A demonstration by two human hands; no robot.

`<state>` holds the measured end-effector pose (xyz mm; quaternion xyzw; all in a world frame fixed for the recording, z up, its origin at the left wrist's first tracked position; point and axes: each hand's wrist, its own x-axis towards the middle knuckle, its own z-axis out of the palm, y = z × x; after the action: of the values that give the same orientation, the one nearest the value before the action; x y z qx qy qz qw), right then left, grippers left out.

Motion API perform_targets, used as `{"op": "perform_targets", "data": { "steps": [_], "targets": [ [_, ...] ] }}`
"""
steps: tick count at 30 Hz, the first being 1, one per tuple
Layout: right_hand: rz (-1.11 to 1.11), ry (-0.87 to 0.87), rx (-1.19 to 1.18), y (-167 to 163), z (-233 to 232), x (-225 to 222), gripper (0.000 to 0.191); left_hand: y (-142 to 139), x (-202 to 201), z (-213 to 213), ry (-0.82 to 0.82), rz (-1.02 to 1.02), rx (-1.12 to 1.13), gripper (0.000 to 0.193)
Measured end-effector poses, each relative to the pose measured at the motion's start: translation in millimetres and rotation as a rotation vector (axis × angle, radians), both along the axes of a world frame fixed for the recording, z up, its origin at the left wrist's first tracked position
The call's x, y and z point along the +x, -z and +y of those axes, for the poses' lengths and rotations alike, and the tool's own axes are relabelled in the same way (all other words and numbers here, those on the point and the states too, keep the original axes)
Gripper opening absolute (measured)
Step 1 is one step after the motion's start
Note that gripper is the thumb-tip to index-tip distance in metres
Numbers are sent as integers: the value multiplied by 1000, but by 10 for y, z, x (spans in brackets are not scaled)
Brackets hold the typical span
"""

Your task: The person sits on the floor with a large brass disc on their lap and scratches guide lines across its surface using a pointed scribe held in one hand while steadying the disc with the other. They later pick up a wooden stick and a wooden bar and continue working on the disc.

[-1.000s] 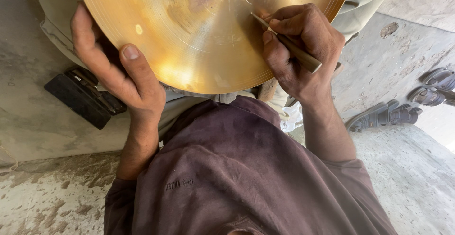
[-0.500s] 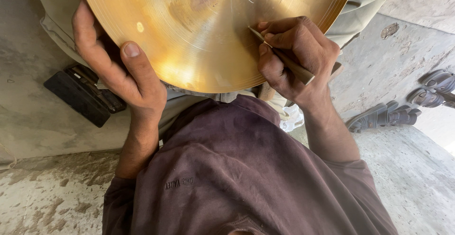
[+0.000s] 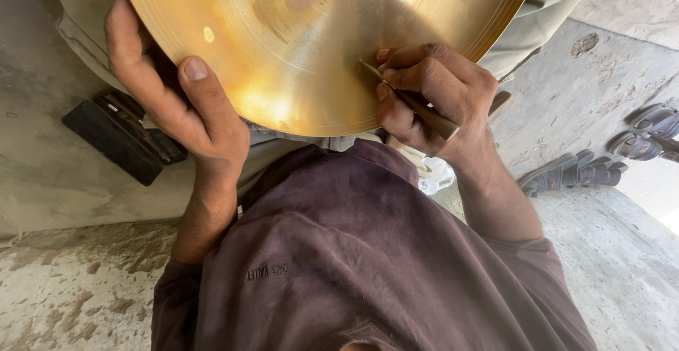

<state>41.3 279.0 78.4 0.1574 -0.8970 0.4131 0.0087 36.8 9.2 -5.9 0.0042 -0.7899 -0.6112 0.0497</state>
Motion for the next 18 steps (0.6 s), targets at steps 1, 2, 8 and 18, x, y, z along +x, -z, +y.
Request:
{"op": "perform_targets", "data": {
  "steps": [1,2,8,18],
  "targets": [
    [-4,-9,-8,2,-3,-5,8,7,11,-6,-2,-1,-7,52],
    [-8,-18,-15,3,-4,-7,9,22,24,-15,-5,0,-13,52],
    [14,-57,25,36,23,39,11,42,26,-15,-2,9,-4,48],
    [-155,107,-253,-73,58,-71,17,-1504,113,82,806,-141,691,44]
  ]
}}
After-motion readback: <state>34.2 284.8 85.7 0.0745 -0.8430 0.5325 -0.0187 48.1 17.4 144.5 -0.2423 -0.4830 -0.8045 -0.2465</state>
